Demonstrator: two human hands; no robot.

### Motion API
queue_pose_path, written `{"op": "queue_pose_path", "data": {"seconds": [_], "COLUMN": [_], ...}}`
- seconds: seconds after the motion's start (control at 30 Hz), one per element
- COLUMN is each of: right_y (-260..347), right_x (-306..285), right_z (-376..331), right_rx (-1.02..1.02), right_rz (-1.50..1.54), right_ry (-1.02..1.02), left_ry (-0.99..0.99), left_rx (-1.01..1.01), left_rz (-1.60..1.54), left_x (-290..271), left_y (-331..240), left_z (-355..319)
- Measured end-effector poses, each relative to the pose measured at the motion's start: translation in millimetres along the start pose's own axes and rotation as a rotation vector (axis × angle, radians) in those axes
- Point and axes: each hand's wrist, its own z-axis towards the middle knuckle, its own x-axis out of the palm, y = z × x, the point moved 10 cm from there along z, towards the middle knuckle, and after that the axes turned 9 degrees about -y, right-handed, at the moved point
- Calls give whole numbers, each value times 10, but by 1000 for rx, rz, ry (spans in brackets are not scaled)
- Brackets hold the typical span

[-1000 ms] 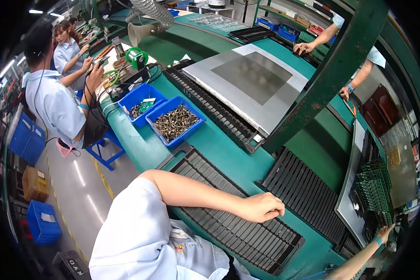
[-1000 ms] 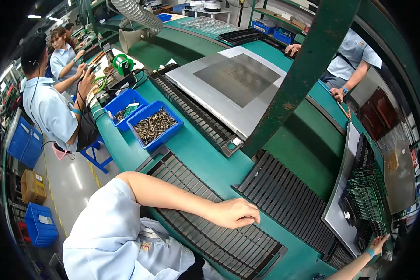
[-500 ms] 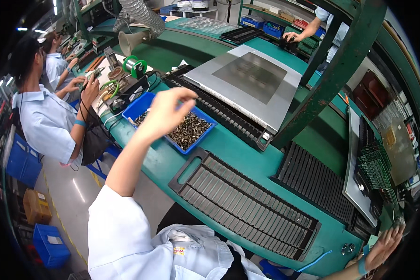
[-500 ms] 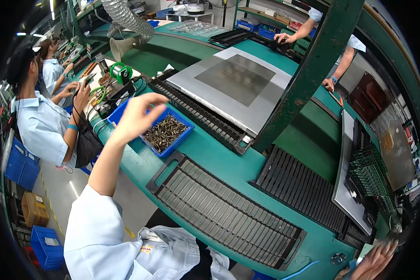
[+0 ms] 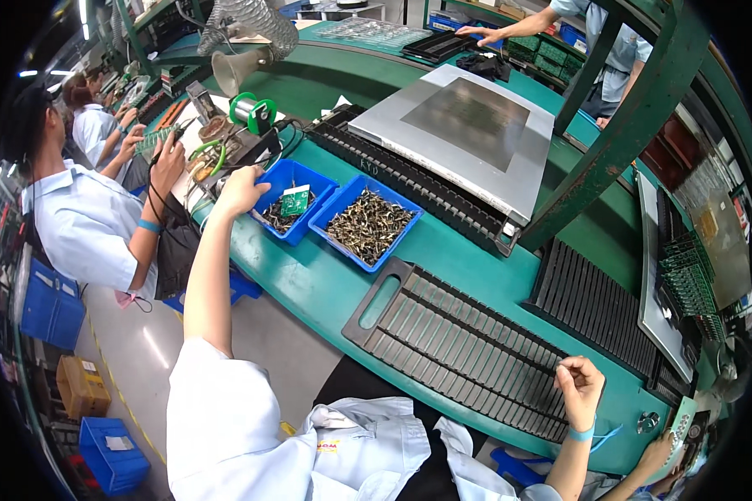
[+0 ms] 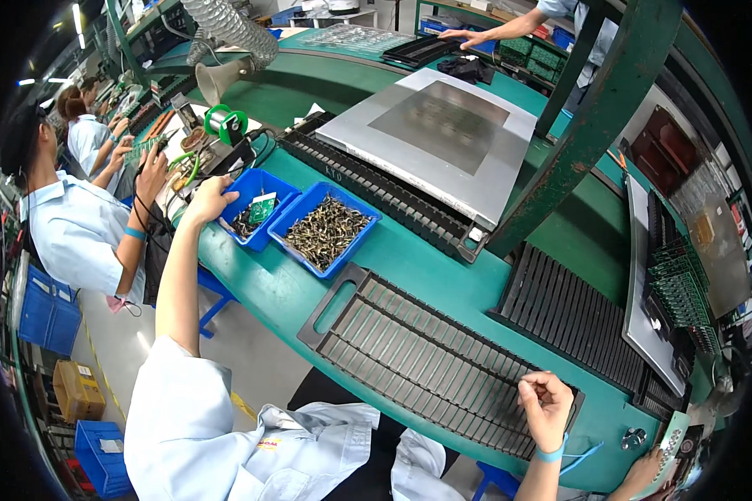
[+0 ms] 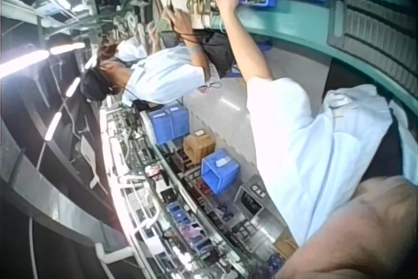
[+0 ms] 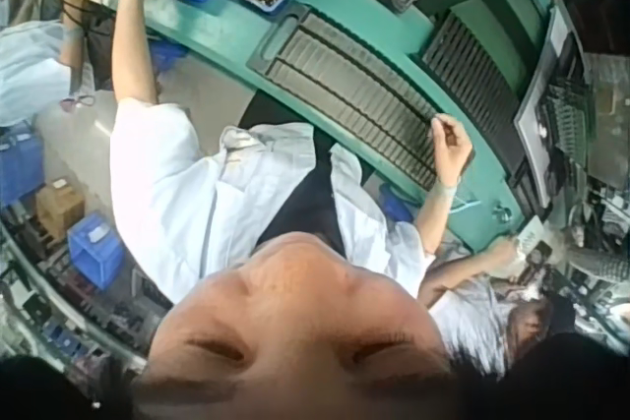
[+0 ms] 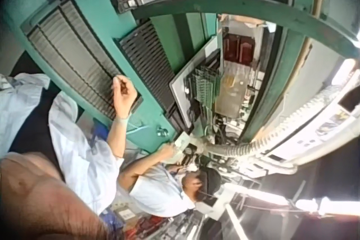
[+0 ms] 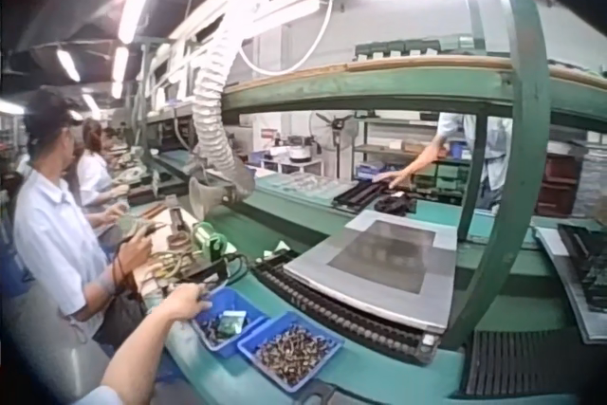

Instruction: Assemble small components onto PCB panels at a manual assembly station.

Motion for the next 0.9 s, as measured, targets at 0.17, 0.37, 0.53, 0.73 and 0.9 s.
{"op": "queue_pose_path", "data": {"seconds": [0.17, 0.37, 0.53, 0.73, 0.9], "right_y": [-173, -236, -232, -235, 91], "right_x": [26, 31, 95, -27, -43], "right_z": [58, 72, 140, 33, 23], "right_rx": [73, 125, 146, 136, 28], "right_rz": [104, 161, 91, 131, 37], "right_ry": [4, -5, 33, 6, 73], "left_ry": [106, -216, -83, 406, 670], "left_rx": [-56, -85, -174, 166, 405], "left_rz": [-141, -241, -724, -990, -908], "left_x": [-24, -772, -1279, -438, 50], "left_y": [82, 457, -301, -2298, -3126], "left_z": [-137, -428, -955, -1371, -1932]}}
